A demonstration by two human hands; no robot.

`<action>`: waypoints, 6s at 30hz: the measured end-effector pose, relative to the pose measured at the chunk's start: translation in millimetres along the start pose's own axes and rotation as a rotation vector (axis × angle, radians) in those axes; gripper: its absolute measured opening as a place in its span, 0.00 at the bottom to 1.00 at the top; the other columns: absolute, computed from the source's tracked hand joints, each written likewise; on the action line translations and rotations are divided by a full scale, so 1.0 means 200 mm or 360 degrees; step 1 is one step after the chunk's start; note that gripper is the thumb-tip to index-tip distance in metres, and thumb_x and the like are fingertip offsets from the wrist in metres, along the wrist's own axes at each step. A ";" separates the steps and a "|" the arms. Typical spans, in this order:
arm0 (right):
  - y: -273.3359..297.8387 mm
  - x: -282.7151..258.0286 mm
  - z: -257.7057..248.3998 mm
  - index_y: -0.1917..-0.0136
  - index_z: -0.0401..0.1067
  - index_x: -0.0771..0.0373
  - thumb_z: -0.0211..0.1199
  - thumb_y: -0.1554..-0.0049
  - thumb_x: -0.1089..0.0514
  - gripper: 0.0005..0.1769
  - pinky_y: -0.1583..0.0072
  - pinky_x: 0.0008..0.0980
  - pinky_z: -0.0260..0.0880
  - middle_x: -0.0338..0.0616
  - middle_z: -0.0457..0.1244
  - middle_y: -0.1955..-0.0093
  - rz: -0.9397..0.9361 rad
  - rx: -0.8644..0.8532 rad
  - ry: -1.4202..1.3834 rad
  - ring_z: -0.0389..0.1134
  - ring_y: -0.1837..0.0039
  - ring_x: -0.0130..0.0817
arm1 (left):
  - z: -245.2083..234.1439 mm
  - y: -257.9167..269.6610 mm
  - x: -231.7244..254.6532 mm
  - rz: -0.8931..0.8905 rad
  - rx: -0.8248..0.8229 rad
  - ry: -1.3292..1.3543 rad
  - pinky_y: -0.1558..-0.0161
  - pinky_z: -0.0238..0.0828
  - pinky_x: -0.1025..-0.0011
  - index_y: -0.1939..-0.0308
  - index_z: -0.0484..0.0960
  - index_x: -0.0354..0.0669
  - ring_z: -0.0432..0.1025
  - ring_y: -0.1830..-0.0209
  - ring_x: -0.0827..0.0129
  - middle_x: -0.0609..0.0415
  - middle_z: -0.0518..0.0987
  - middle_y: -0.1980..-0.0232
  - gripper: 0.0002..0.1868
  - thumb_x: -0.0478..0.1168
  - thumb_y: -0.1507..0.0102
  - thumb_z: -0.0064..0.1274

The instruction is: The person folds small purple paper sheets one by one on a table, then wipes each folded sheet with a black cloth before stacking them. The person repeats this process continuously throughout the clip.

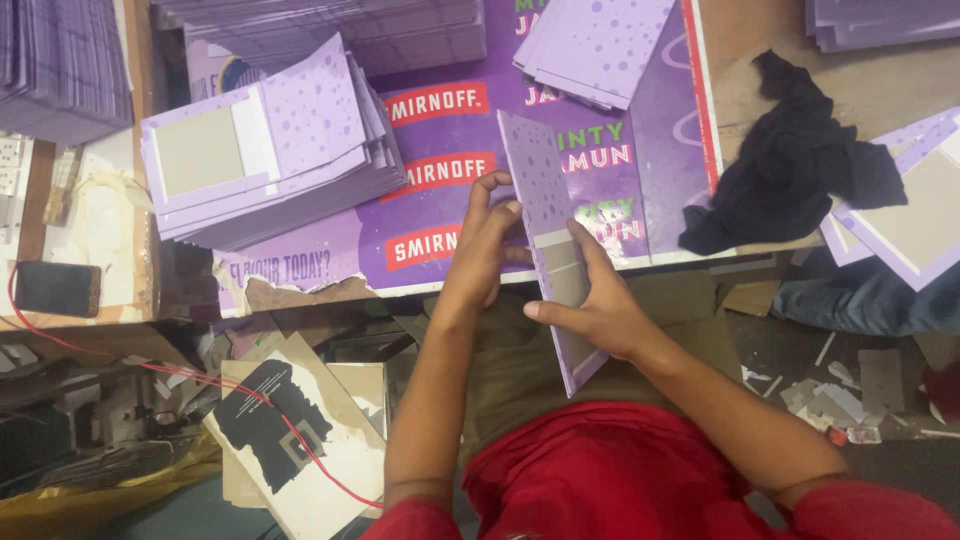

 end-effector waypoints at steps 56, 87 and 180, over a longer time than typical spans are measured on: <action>-0.41 0.02 -0.26 0.36 0.72 0.73 0.55 0.31 0.55 0.19 0.45 0.29 0.69 0.47 0.69 0.48 -0.0291 0.0509 0.0028 0.68 0.48 0.26 | -0.03 -0.05 -0.08 0.0673 0.0231 -0.2662 0.25 0.31 0.32 0.32 0.67 0.22 0.57 0.24 0.36 0.25 0.64 0.30 0.59 0.76 0.44 0.52; -0.44 0.15 -0.12 0.31 0.63 0.68 0.50 0.31 0.56 0.20 0.24 0.40 0.57 0.47 0.63 0.31 -0.0348 0.0250 -0.1397 0.63 0.28 0.36 | -0.23 -0.13 0.20 0.0997 0.0378 -0.2104 0.33 0.48 0.39 0.36 0.73 0.45 0.64 0.37 0.54 0.50 0.74 0.43 0.47 0.52 0.55 0.76; -0.36 -0.09 0.50 0.53 0.78 0.47 0.63 0.49 0.49 0.11 0.53 0.51 0.60 0.45 0.65 0.52 -0.0966 0.0128 0.1574 0.67 0.49 0.46 | -0.65 0.28 0.12 0.0599 -0.0006 -0.2424 0.25 0.37 0.41 0.22 0.51 0.29 0.54 0.30 0.34 0.32 0.62 0.32 0.78 0.65 0.64 0.78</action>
Point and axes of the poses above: each hand's wrist, its own y-axis away from the middle knuckle, its own z-axis out of the palm, x = y × z, the point moved 3 cm from there along -y, towards the middle knuckle
